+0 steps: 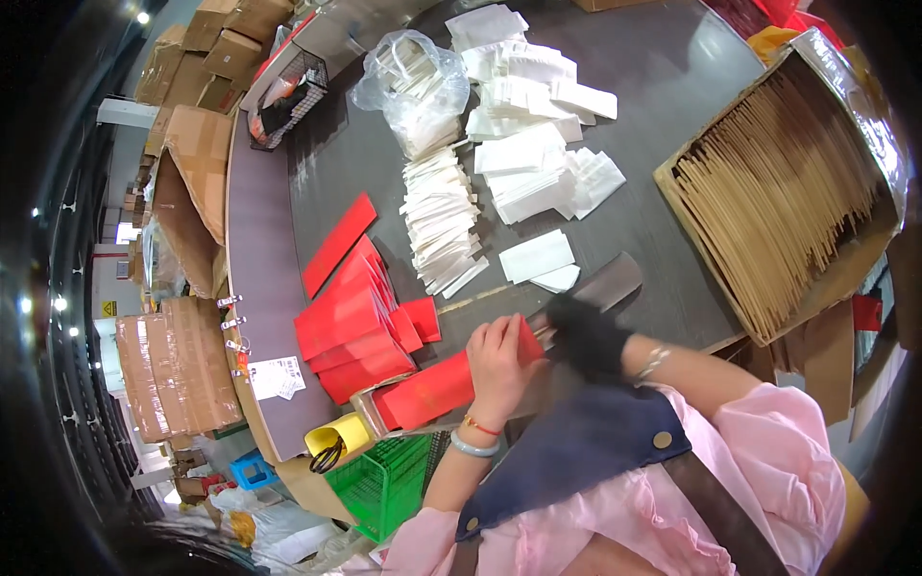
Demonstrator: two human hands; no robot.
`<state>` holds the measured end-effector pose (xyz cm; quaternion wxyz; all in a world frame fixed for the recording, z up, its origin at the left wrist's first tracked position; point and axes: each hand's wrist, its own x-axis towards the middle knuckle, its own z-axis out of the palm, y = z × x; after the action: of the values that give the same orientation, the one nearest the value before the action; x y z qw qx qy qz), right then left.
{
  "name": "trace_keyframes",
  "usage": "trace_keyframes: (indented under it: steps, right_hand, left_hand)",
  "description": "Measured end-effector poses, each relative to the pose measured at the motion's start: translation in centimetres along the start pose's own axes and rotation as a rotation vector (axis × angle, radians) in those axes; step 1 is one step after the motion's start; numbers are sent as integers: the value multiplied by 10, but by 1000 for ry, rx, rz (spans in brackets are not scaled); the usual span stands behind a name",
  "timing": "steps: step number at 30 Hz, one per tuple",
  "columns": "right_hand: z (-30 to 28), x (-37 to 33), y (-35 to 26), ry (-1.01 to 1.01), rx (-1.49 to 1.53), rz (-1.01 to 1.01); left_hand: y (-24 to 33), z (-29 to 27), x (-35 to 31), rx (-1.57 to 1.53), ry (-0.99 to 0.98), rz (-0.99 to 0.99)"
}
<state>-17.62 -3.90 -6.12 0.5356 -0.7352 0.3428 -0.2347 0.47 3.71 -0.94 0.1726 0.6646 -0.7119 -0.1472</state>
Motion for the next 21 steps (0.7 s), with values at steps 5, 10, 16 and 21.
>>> trace_keyframes:
  steps: [5,10,16,21]
  right_hand:
    - [-27,4,-23,-17,-683,-187]
    - [-72,-5,-47,-199,-813,-125]
    - [-82,-10,-58,48,-817,-17]
    - [-73,-11,-67,0,-845,-20]
  left_hand:
    - [-3,-14,8,116,-137,149]
    - [-7,-88,31,91,-293,210]
    - [-78,-101,16,422,204,-60]
    - [-36,-3,-35,89,115,-456]
